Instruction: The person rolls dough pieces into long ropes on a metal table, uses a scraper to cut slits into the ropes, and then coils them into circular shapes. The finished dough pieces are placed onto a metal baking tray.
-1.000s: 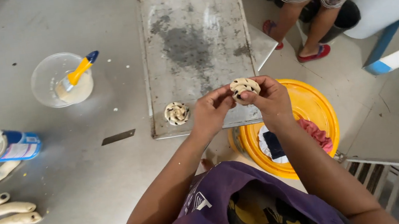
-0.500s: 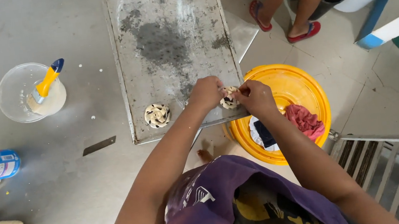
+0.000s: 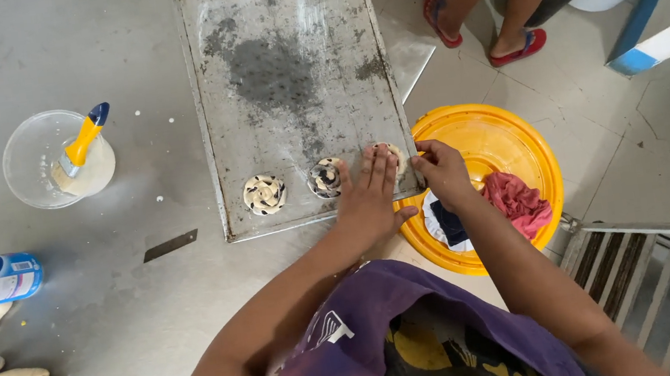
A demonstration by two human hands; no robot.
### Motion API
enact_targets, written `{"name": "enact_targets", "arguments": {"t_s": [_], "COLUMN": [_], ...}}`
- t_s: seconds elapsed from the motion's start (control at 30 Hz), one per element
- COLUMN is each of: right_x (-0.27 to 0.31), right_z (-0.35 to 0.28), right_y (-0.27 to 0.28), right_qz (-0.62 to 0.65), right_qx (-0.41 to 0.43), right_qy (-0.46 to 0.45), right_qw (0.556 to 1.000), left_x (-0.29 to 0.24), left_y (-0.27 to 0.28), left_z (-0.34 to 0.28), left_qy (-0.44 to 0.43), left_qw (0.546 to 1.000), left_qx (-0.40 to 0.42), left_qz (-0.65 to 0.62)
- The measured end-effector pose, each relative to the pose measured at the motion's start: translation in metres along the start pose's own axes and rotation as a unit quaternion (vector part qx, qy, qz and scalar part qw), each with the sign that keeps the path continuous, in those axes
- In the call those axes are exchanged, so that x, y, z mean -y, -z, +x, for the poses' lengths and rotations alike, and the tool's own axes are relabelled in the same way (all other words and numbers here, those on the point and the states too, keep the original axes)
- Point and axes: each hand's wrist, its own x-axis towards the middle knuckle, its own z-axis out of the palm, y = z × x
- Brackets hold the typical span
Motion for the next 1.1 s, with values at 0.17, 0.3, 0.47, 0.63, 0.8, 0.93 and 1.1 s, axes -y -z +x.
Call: {"name": "enact_targets", "arguments": {"t_s": [0.17,0.3,0.47,0.63,0.8,0.93,1.1], "right_x": [-0.031,-0.011,-0.003,0.033,0.008,0.02,0.03], "right_z": [0.018,0.028,0.038,-0.004,-0.004,0.006,0.035], "right_y": [-0.014,-0.023,-0.027,-0.047,-0.062,-0.063,-0.055], "right_qz": [-0.013,-0.097,-0.351,-0.439,-0.533,-0.559,-0.507], "right_qx": [-0.02,-0.043,-0.057,0.052,0.113,0.141,0.254], "right_qy": [0.003,0.023,0.26,0.454,0.444,0.414,0.275], "right_qw": [1.0,0.994,0.897,0.774,0.711,0.705,0.777], "left_x": [0.012,0.034,0.058,0.052,0.074,0.08,0.102], "left_y": [0.007,0.0,-0.015,0.022,0.004,0.011,0.002], "left_z": [0.003,0.02,0.03,-0.03,-0.033,-0.032,-0.038], "left_qy": [0.006,0.033,0.026,0.116,0.158,0.17,0.159], "left_qw": [0.999,0.998,0.998,0.989,0.987,0.985,0.982], "left_qx": [0.033,0.024,-0.045,-0.078,0.031,0.031,-0.072], "left_qz": [0.017,0.041,-0.022,-0.049,-0.005,-0.003,-0.071]}}
